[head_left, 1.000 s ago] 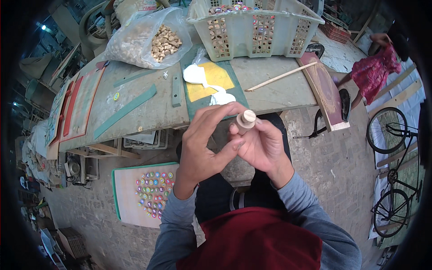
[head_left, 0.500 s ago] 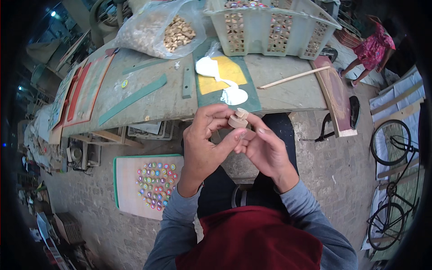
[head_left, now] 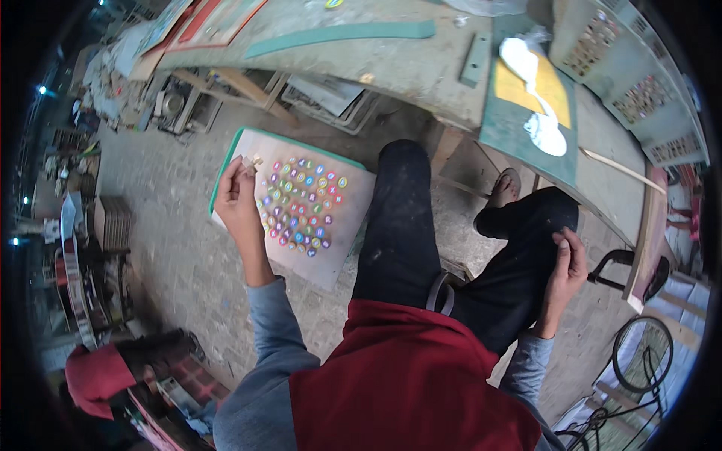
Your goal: The recorder assembles small wooden spinning tops by gluing central pegs into circular bases and placing them on a tray.
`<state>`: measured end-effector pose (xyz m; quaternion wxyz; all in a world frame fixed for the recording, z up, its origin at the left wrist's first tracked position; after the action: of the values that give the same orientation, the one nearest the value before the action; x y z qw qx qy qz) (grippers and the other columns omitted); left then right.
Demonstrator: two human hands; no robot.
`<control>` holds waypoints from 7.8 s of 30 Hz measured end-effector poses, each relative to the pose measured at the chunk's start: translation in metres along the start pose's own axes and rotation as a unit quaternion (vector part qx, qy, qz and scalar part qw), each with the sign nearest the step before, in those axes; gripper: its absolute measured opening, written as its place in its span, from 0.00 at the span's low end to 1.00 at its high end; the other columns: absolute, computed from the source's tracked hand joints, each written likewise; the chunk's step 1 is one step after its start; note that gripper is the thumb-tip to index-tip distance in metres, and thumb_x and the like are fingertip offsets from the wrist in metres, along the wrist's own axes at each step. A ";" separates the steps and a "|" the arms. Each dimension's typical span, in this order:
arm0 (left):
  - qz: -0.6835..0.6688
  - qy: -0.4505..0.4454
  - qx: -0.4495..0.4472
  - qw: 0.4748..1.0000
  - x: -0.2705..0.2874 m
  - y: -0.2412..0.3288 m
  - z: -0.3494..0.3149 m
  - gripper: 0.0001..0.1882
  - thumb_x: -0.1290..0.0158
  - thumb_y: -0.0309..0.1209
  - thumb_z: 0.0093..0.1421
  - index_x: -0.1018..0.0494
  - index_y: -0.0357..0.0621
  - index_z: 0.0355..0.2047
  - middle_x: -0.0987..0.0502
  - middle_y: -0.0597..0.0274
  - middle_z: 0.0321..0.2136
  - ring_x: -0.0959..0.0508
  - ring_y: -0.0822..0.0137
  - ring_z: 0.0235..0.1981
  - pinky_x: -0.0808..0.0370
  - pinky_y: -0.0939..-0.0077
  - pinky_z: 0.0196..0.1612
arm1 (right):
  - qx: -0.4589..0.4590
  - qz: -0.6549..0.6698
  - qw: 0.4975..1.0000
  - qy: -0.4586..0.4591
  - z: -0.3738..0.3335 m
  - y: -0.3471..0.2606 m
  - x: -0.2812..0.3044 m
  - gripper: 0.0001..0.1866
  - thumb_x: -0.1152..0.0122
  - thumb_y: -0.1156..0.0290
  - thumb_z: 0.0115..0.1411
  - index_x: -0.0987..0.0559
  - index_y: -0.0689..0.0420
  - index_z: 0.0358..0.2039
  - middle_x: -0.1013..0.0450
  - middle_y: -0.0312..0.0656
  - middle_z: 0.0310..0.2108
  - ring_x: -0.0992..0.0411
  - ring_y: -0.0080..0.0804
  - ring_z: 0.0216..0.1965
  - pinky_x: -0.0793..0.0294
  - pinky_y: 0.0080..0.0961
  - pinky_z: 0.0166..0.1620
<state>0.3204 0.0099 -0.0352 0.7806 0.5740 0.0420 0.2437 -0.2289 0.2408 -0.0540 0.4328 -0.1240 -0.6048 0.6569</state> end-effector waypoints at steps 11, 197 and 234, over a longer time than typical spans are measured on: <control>0.226 0.119 0.212 0.943 0.175 -0.314 -0.042 0.19 0.38 0.33 0.55 0.22 0.28 0.40 0.18 0.56 0.27 0.21 0.69 0.29 0.25 0.74 0.36 | 0.084 -0.151 0.985 -0.030 0.003 -0.004 -0.030 0.11 0.45 0.73 0.66 0.20 0.66 0.44 0.23 0.44 0.38 0.27 0.32 0.40 0.31 0.25 0.49; -0.246 -0.289 -0.019 0.925 -0.320 0.147 -0.003 0.13 0.48 0.24 0.66 0.25 0.31 0.49 0.21 0.60 0.39 0.22 0.74 0.37 0.26 0.83 0.43 | 0.161 -0.519 0.825 -0.154 0.155 -0.073 0.165 0.14 0.42 0.70 0.60 0.19 0.56 0.46 0.26 0.47 0.40 0.25 0.44 0.43 0.25 0.38 0.47; -0.243 -0.201 -0.114 0.942 -0.295 0.166 -0.001 0.09 0.43 0.24 0.54 0.21 0.31 0.34 0.22 0.50 0.31 0.18 0.63 0.25 0.24 0.73 0.32 | 0.145 -0.534 0.813 -0.181 0.223 0.007 0.199 0.18 0.51 0.68 0.68 0.27 0.68 0.52 0.30 0.55 0.42 0.29 0.52 0.46 0.32 0.40 0.49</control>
<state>0.0063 -0.0789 0.0532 0.8685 0.4905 -0.0052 -0.0710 -0.5031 0.2314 0.0644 0.6114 0.4036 -0.5406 0.4134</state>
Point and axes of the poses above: each hand's wrist, its own z-axis towards the middle knuckle, its own x-axis out of the back of the hand, y = z × x, the point moved 9 cm from there along z, towards the middle knuckle
